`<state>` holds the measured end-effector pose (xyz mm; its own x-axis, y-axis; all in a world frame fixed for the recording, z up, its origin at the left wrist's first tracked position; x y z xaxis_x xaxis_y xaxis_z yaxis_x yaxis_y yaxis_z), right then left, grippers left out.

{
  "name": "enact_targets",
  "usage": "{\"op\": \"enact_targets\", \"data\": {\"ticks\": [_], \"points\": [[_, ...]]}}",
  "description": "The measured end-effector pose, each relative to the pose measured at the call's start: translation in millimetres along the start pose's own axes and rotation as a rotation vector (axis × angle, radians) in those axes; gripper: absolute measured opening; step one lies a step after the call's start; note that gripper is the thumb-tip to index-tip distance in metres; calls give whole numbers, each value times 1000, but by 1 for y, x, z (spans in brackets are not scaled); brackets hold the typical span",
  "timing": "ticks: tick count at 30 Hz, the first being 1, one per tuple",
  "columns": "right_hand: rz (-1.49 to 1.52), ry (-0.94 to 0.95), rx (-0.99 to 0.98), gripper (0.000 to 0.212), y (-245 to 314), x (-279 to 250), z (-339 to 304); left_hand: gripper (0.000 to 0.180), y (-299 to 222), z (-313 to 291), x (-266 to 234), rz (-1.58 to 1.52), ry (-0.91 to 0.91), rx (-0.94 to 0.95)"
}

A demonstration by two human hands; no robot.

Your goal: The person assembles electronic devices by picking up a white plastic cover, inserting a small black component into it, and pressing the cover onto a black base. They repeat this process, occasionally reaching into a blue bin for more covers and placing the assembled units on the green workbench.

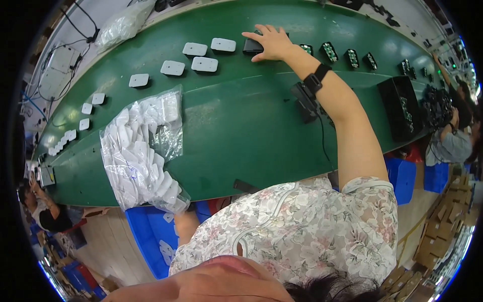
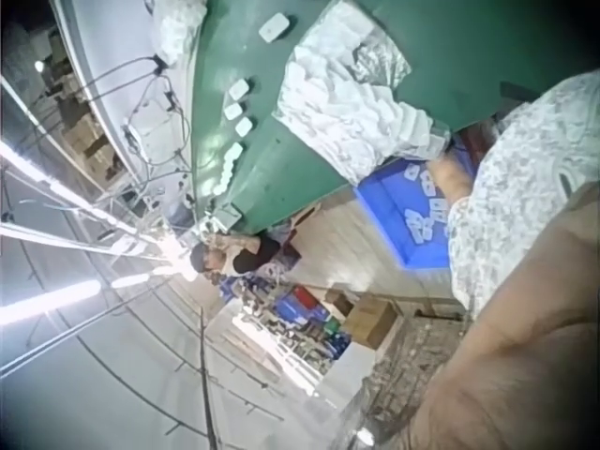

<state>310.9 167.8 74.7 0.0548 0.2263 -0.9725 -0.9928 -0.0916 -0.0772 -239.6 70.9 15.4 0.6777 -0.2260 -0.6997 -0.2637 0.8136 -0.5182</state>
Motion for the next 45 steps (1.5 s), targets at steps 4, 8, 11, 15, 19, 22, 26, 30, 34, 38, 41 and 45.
{"op": "enact_targets", "data": {"ticks": [4,8,11,15,19,22,26,30,34,38,41,45], "points": [[15,196,61,72,1,19,22,31,42,-59,23,-246,-280,-365],[22,133,48,62,-11,5,11,36,64,-134,66,-496,-557,-709],[14,96,144,61,-71,4,-13,39,68,-192,112,-697,-752,-929],[-13,95,324,67,-149,17,-35,45,56,-310,133,-912,-1087,-1258],[-362,-50,188,60,-163,6,-57,42,-2,-274,38,-550,-1253,-1482],[-170,-206,103,54,-127,-14,-58,45,-40,-251,-29,-483,-1280,-1371],[689,-53,113,52,-40,-17,-52,39,-102,-116,-46,-488,-1084,-1138],[700,135,7,58,25,2,-48,37,-86,50,57,-738,-469,-1019],[928,174,65,47,47,35,-46,45,-51,139,137,-755,-109,-1018],[1031,230,103,47,59,36,-55,42,-37,168,171,-781,117,-1032],[721,101,26,48,48,35,-58,42,-41,169,177,-757,236,-1015],[677,130,-153,52,55,17,-68,47,-57,157,165,-665,326,-990]]}}
Point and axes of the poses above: each hand's wrist, its own z-axis towards the middle knuckle, its own x-axis out of the palm, y = z × x, the point moved 7 cm from there along z, towards the middle knuckle, and after that the axes turned 3 degrees about z, right-handed, at the moved point
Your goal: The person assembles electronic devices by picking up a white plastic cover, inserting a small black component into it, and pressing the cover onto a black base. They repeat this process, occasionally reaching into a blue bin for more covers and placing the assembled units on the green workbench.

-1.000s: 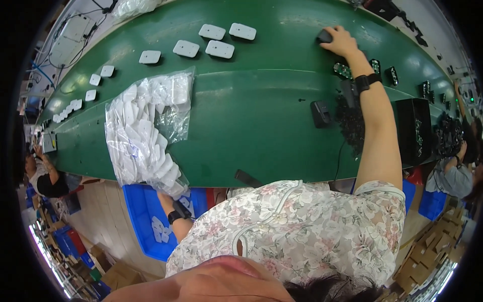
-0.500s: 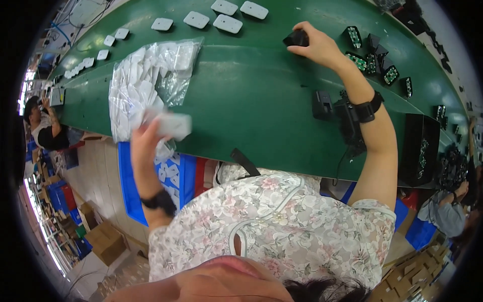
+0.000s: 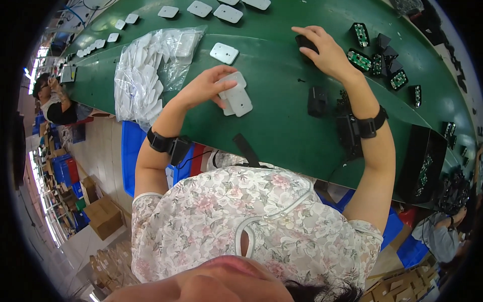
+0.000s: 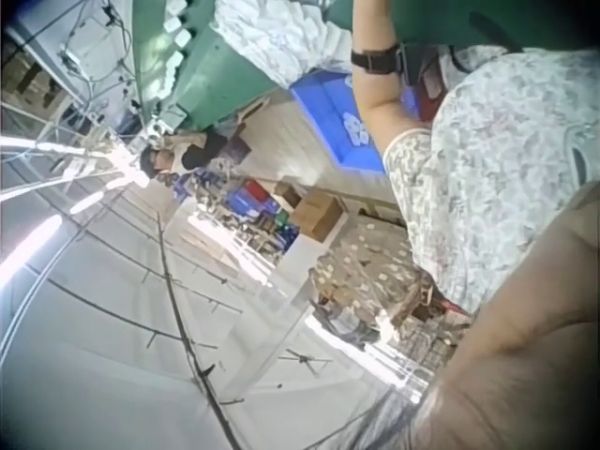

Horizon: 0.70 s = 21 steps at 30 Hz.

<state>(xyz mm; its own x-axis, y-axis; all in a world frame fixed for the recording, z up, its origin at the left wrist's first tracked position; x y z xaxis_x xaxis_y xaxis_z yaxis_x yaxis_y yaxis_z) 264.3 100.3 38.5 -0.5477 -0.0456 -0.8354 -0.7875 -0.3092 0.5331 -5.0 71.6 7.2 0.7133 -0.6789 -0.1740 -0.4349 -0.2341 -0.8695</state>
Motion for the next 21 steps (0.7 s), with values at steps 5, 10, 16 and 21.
{"op": "enact_targets", "data": {"ticks": [5,10,16,21], "points": [[-68,229,-35,70,18,-7,-14,39,-9,-29,-3,336,-26,-36],[-186,174,-17,65,2,-10,-13,35,-25,-32,-9,1099,-308,359],[-149,161,-50,52,23,-15,-17,52,-38,0,-16,1353,-548,576],[-188,121,-82,44,16,-23,-25,43,-36,21,-19,1240,-450,644]]}}
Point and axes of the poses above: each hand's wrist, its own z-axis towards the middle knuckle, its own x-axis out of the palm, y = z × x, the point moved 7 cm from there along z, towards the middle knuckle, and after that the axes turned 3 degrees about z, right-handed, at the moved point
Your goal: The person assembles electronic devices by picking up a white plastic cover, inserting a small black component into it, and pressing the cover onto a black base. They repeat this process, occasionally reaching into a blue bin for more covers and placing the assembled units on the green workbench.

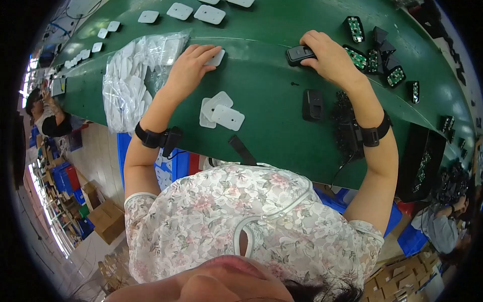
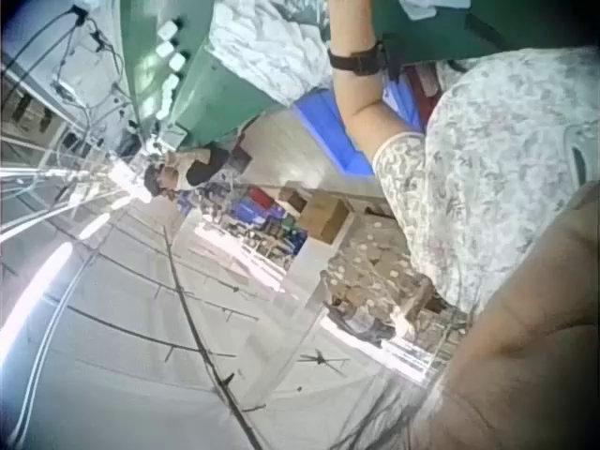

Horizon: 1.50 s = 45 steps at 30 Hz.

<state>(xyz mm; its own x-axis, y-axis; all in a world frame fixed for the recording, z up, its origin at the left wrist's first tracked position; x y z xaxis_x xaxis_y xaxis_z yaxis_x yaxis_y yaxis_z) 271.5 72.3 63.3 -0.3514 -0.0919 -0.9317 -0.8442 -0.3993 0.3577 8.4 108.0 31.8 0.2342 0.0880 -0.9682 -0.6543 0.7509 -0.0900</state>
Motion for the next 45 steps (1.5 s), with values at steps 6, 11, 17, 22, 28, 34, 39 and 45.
{"op": "enact_targets", "data": {"ticks": [6,11,17,22,28,34,39,45], "points": [[236,-117,125,37,-1,10,1,28,29,7,21,-1000,90,-535],[52,-65,75,40,22,12,-11,31,15,0,34,-1163,142,-651],[109,-66,153,42,22,5,-16,47,-12,7,-11,-32,-74,-240],[168,-156,179,42,26,5,-16,58,-43,8,0,-10,1,-249],[248,-280,35,39,54,-3,3,53,-49,16,1,-314,-176,115],[166,-235,-48,39,80,15,16,61,-30,6,-4,-693,-206,-13],[68,-197,-36,38,88,25,15,53,-35,3,4,-618,-130,25],[-76,-227,-37,40,101,27,7,61,-43,1,2,-361,-84,111]]}}
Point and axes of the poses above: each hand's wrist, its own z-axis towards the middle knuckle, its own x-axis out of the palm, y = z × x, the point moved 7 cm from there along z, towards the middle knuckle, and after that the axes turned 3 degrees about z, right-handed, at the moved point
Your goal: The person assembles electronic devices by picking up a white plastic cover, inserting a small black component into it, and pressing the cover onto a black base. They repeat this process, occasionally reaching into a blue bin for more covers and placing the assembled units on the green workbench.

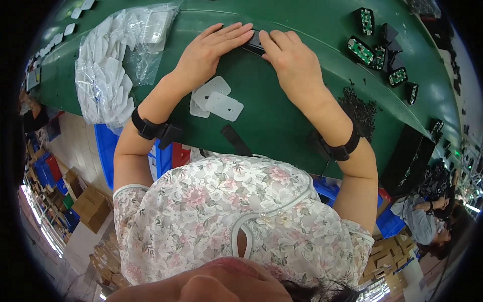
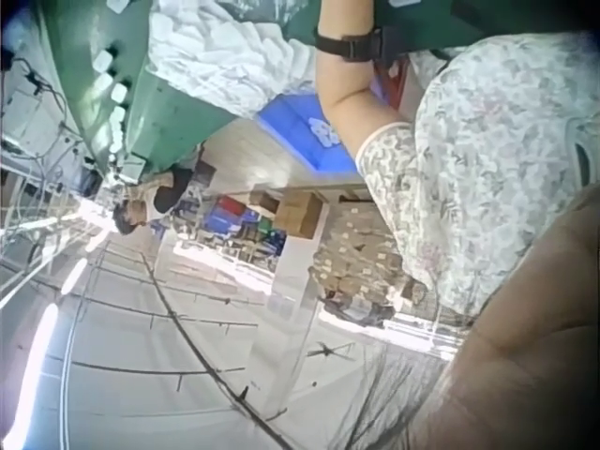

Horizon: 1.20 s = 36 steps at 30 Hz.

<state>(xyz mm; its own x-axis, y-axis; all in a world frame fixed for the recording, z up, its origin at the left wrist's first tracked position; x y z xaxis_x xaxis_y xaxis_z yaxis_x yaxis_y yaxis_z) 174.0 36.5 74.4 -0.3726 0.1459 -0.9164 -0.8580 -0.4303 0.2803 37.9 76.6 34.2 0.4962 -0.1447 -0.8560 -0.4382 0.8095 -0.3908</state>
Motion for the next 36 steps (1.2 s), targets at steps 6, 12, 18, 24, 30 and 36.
{"op": "enact_targets", "data": {"ticks": [6,12,18,24,30,36], "points": [[48,-29,43,41,-2,-7,-6,57,-13,2,-5,139,-22,32],[728,280,437,35,-62,4,19,51,-14,22,2,208,-169,-27],[1236,-19,465,42,-54,2,11,32,5,23,17,-909,-82,-646],[1048,-74,422,49,-70,5,25,34,4,22,17,-984,13,-663],[878,49,452,30,-128,23,61,27,31,-36,-21,-518,-173,-594],[623,160,390,18,-162,30,82,21,16,-78,-38,-345,-168,-625]]}}
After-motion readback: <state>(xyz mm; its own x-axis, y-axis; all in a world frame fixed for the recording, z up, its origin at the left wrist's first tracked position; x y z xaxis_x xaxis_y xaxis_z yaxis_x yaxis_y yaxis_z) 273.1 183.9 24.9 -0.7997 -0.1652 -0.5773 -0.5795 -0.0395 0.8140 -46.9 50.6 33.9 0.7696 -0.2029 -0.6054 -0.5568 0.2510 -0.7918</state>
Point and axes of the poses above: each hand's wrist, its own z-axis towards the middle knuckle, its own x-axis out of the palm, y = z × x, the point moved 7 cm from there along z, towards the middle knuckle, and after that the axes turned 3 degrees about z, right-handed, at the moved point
